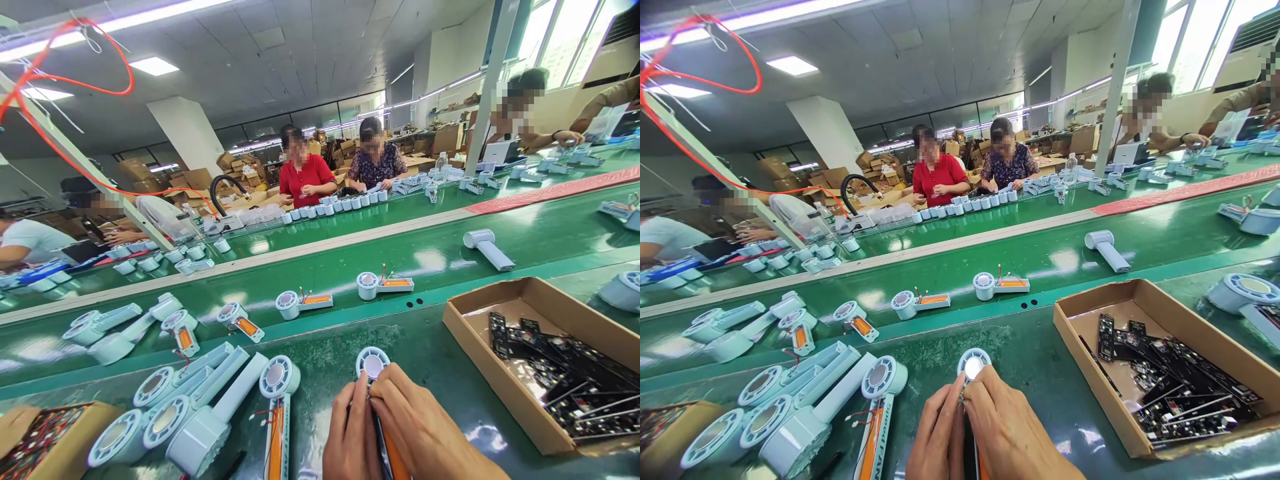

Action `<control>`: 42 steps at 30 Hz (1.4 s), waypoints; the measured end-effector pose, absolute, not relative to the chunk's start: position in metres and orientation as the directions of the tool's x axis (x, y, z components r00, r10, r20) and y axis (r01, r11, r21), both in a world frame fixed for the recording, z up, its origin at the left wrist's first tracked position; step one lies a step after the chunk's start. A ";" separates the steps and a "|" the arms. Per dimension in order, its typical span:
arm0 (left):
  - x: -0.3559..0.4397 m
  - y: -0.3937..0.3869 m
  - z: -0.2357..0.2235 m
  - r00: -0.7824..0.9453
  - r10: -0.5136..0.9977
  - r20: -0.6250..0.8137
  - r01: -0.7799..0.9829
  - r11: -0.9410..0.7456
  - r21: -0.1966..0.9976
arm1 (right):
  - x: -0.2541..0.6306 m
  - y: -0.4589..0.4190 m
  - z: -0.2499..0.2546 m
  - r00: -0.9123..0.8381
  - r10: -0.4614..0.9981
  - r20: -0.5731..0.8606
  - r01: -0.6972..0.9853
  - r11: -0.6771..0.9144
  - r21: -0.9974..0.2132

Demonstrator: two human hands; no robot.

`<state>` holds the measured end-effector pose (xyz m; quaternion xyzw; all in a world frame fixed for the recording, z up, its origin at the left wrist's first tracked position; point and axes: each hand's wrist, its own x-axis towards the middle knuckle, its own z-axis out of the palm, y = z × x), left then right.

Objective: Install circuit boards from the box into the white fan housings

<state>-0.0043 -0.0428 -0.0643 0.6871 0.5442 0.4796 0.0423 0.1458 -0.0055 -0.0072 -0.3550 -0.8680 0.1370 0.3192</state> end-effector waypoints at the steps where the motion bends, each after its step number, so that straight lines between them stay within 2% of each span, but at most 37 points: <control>1: -0.005 -0.043 -0.065 -0.042 0.775 0.630 0.710 -0.421 0.565 | 0.147 -0.006 -0.006 -0.563 0.679 0.472 0.529 0.734 -0.425; 5: -0.002 -0.043 -0.068 -0.039 0.749 0.661 0.717 -0.440 0.541 | 0.150 -0.005 -0.003 -0.612 0.570 0.548 0.524 0.811 -0.259; 8: 0.002 -0.043 -0.067 -0.035 0.756 0.654 0.714 -0.439 0.546 | 0.149 -0.002 -0.008 -0.589 0.515 0.623 0.501 0.837 -0.218; 10: 0.004 -0.045 -0.067 -0.041 0.771 0.636 0.717 -0.420 0.556 | 0.148 -0.002 -0.013 -0.570 0.516 0.640 0.491 0.838 -0.238; 15: 0.003 -0.049 -0.069 -0.012 0.808 0.589 0.726 -0.398 0.561 | 0.148 -0.004 -0.014 -0.523 0.596 0.610 0.472 0.798 -0.375; 20: 0.001 -0.054 -0.068 -0.006 0.845 0.535 0.746 -0.352 0.566 | 0.146 -0.006 -0.010 -0.545 0.608 0.577 0.472 0.792 -0.388; 22: 0.001 -0.055 -0.065 -0.011 0.869 0.494 0.723 -0.334 0.605 | 0.146 -0.006 -0.009 -0.549 0.639 0.539 0.477 0.769 -0.425; 27: -0.002 -0.055 -0.048 -0.002 0.906 0.422 0.590 -0.340 0.732 | 0.151 -0.005 -0.003 -0.532 0.715 0.454 0.401 0.685 -0.608; 30: -0.004 -0.053 -0.038 0.015 0.918 0.397 0.533 -0.343 0.774 | 0.156 -0.004 0.001 -0.567 0.707 0.423 0.424 0.691 -0.586; 34: -0.005 -0.054 -0.032 0.028 0.925 0.379 0.548 -0.331 0.768 | 0.159 -0.004 0.000 -0.593 0.678 0.435 0.451 0.727 -0.518; 42: -0.001 -0.056 -0.041 0.044 0.933 0.356 0.623 -0.304 0.721 | 0.151 -0.003 0.003 -0.563 0.701 0.438 0.422 0.699 -0.577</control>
